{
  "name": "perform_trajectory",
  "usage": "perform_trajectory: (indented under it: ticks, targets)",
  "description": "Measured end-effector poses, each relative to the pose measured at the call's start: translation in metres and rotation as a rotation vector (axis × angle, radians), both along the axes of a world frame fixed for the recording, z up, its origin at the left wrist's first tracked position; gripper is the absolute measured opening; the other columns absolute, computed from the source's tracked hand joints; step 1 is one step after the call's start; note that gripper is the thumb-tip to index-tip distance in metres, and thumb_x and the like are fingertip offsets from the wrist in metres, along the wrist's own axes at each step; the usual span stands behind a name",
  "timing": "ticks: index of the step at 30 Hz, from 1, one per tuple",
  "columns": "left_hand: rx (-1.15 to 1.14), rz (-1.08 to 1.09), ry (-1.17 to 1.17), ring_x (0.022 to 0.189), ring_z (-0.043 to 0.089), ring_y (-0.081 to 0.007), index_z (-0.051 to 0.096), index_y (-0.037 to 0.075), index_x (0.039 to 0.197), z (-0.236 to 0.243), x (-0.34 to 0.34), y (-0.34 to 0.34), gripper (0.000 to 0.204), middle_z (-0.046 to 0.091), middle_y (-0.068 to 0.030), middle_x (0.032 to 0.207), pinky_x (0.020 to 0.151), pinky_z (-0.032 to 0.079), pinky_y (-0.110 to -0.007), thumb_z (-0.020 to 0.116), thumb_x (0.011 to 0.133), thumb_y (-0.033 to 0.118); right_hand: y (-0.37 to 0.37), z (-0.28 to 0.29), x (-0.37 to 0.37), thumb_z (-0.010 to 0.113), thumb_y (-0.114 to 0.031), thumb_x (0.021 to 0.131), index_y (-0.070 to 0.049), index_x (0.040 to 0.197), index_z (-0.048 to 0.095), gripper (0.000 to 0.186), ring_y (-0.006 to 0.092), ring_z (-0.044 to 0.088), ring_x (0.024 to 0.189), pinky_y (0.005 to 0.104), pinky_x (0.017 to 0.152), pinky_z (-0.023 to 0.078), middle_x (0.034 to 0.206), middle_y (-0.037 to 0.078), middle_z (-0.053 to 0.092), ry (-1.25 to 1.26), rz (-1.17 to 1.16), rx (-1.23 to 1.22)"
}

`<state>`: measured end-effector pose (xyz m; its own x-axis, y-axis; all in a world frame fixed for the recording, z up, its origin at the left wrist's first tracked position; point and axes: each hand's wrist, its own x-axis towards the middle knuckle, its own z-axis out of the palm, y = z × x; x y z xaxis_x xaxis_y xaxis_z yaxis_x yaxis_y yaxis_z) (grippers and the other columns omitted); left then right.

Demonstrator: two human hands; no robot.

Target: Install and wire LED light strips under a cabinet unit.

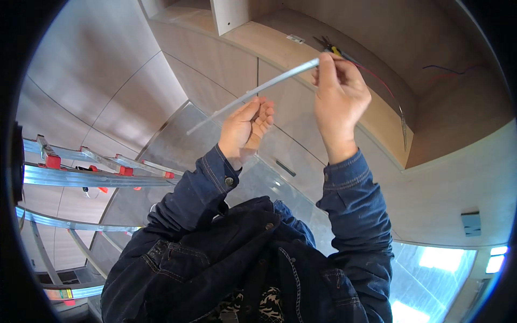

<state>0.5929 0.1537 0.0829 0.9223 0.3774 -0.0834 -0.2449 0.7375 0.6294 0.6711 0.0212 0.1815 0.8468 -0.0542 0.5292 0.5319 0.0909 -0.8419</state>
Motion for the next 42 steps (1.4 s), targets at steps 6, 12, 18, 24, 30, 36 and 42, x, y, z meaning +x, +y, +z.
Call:
perform_trajectory:
  ticks: [6, 12, 18, 24, 30, 36, 42]
  targets:
    - [-0.214, 0.002, -0.114, 0.086, 0.067, -0.0182, 0.061, -0.004, 0.116, -0.003, -0.008, 0.014, 0.018, 0.07, -0.0148, 0.105, 0.081, 0.057, -0.028, 0.059, 0.103, 0.009, -0.022, -0.015, -0.021, 0.067, -0.01, 0.099, 0.007, 0.103, 0.069, 0.018, 0.0155, 0.068, 0.072, 0.0242, 0.069, 0.057, 0.084, 0.013, 0.07, 0.039, 0.004, 0.185]
    - [-0.206, -0.15, -0.239, 0.089, 0.066, -0.0182, 0.061, -0.002, 0.113, -0.002, -0.01, 0.001, 0.019, 0.069, -0.0137, 0.102, 0.084, 0.056, -0.029, 0.061, 0.104, 0.014, -0.098, -0.048, -0.026, 0.063, -0.009, 0.103, 0.005, 0.115, 0.063, 0.019, 0.0184, 0.069, 0.086, 0.0282, 0.082, 0.057, 0.1, 0.014, 0.068, 0.068, 0.173, 0.312]
    - [-0.094, -0.4, -0.18, 0.095, 0.064, -0.0168, 0.062, -0.001, 0.112, 0.004, -0.02, -0.039, 0.022, 0.067, -0.012, 0.103, 0.088, 0.055, -0.029, 0.061, 0.105, 0.02, -0.206, -0.082, -0.064, 0.062, -0.013, 0.104, -0.004, 0.122, 0.065, 0.021, 0.018, 0.069, 0.091, 0.029, 0.085, 0.056, 0.103, 0.011, 0.069, 0.083, 0.214, 0.296]
    - [0.038, -0.6, -0.161, 0.091, 0.064, -0.0158, 0.064, 0.0, 0.107, -0.002, -0.023, -0.082, 0.021, 0.067, -0.0111, 0.1, 0.087, 0.054, -0.028, 0.059, 0.105, 0.02, -0.287, -0.118, -0.124, 0.062, -0.013, 0.104, -0.003, 0.123, 0.066, 0.022, 0.0176, 0.068, 0.094, 0.0283, 0.085, 0.056, 0.102, 0.012, 0.07, 0.147, 0.091, 0.354]
    - [0.125, -0.682, -0.141, 0.088, 0.064, -0.0142, 0.065, 0.001, 0.106, -0.017, -0.017, -0.124, 0.02, 0.067, -0.0098, 0.097, 0.083, 0.054, -0.026, 0.06, 0.105, 0.021, -0.33, -0.148, -0.174, 0.064, -0.011, 0.102, -0.002, 0.121, 0.067, 0.021, 0.02, 0.068, 0.094, 0.0299, 0.082, 0.057, 0.102, 0.014, 0.07, 0.206, 0.106, 0.389]
    - [0.099, -0.615, -0.09, 0.087, 0.064, -0.0133, 0.065, 0.002, 0.107, -0.031, 0.017, -0.152, 0.019, 0.067, -0.0082, 0.095, 0.08, 0.053, -0.026, 0.06, 0.105, 0.02, -0.335, -0.16, -0.173, 0.065, -0.004, 0.099, 0.0, 0.118, 0.069, 0.019, 0.023, 0.07, 0.088, 0.0324, 0.081, 0.059, 0.101, 0.016, 0.07, 0.287, 0.143, 0.377]
    - [0.052, -0.455, -0.044, 0.085, 0.064, -0.0131, 0.065, 0.003, 0.107, -0.041, 0.045, -0.156, 0.017, 0.066, -0.0074, 0.091, 0.08, 0.054, -0.027, 0.062, 0.104, 0.019, -0.311, -0.169, -0.154, 0.064, -0.002, 0.099, 0.0, 0.116, 0.07, 0.018, 0.0224, 0.068, 0.085, 0.0348, 0.083, 0.058, 0.098, 0.015, 0.071, 0.318, 0.155, 0.329]
